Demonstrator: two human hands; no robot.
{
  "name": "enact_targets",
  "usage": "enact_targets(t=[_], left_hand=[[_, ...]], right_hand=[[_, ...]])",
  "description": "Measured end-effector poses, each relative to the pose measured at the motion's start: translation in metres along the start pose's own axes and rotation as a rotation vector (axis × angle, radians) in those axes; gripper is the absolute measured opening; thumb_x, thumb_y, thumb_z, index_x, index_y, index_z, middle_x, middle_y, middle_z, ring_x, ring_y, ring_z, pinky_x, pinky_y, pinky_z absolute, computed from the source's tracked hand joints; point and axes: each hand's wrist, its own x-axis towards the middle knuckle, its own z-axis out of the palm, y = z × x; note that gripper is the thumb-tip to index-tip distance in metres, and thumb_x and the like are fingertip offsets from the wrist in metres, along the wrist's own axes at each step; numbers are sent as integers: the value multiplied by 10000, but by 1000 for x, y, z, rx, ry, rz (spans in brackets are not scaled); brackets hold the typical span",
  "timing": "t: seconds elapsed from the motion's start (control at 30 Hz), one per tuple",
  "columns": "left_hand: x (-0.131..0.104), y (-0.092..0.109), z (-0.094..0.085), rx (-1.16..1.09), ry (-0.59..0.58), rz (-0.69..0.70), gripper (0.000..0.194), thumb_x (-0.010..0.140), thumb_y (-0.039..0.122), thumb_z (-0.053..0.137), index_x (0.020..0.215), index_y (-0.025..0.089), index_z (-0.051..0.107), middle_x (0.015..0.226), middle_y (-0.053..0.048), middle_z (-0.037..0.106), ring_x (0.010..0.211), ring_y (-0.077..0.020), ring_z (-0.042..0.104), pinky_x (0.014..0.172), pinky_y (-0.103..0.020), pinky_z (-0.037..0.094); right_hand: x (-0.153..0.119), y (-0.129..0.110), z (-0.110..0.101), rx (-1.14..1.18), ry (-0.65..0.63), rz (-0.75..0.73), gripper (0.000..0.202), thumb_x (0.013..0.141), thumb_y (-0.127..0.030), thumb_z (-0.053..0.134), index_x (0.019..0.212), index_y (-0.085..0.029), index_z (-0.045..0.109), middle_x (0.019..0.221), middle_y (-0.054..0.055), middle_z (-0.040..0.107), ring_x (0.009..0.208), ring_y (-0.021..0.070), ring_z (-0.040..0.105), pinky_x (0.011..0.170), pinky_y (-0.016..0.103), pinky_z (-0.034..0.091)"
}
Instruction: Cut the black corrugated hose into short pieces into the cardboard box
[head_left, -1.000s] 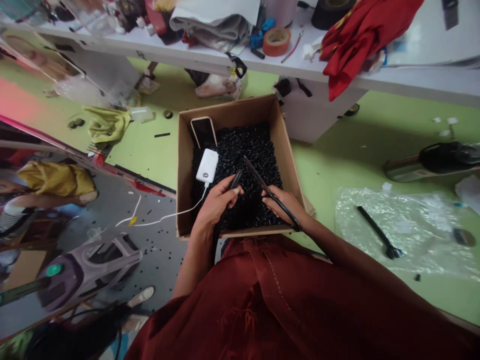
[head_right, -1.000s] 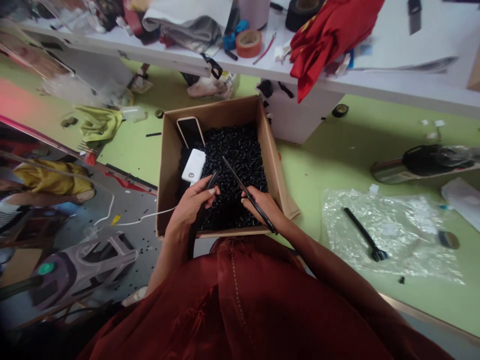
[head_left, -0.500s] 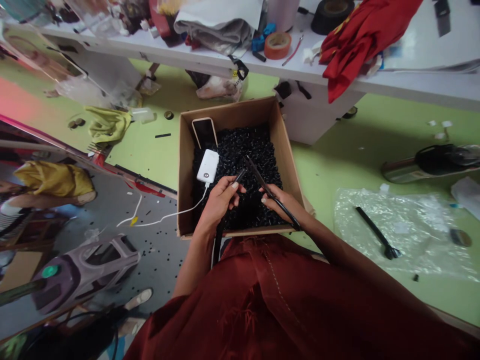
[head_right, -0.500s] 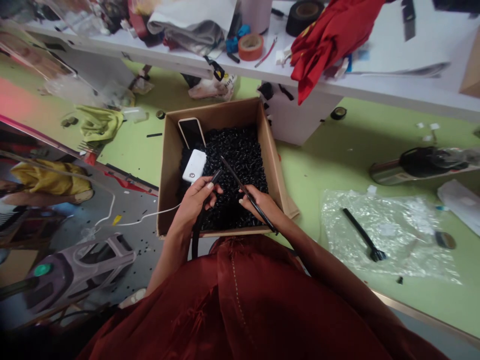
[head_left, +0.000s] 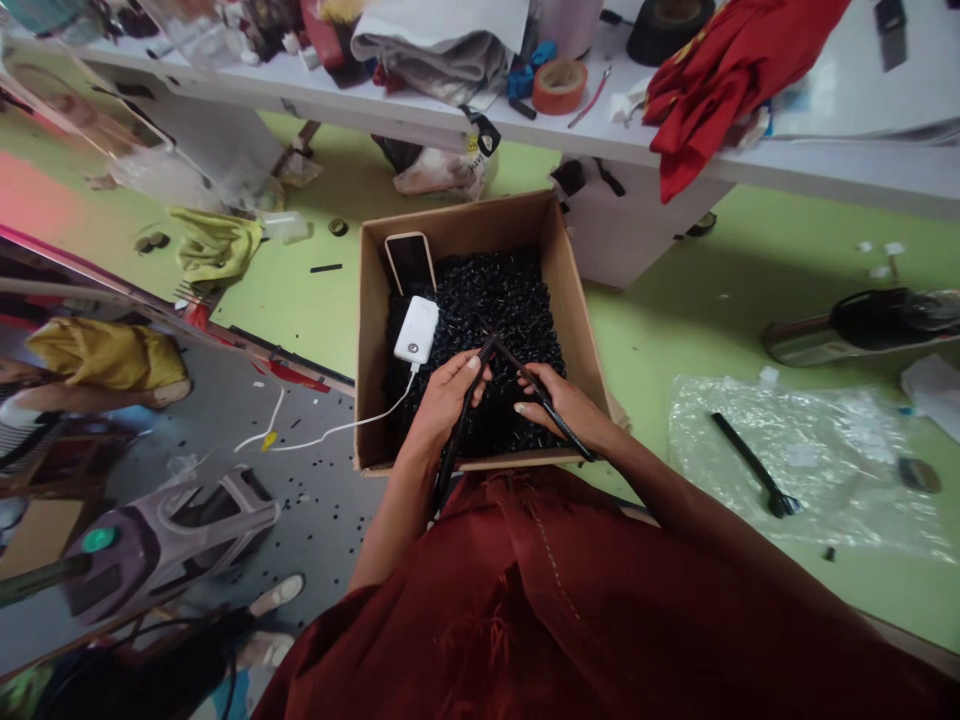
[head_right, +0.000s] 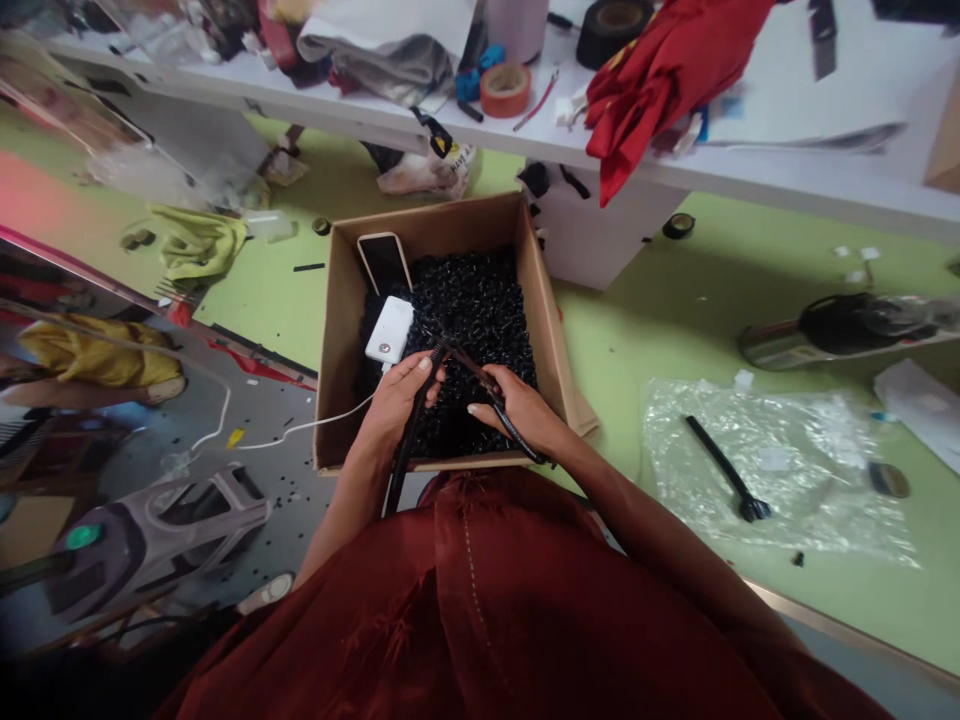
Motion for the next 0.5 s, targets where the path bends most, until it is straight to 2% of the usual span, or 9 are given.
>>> enact_targets(t=[0.17, 0.5], left_hand=[[3, -4, 0, 116, -7, 12, 309, 795, 379, 627, 986, 136, 624, 739, 3, 566, 515, -46, 426, 460, -203, 324], [6, -9, -2, 256, -35, -14, 292, 815, 364, 591, 998, 144, 649, 736, 0, 564, 534, -54, 424, 474, -201, 327]], right_hand=[[0, -5, -2, -29, -21, 21, 536, 783, -393, 604, 1253, -195, 438, 1172, 112, 601, 1032, 254, 598, 902, 417, 463], [3, 2, -2, -77, -28, -6, 511, 815, -408, 559, 1252, -174, 435, 1153, 127, 592, 972, 247, 597, 864, 393, 456]])
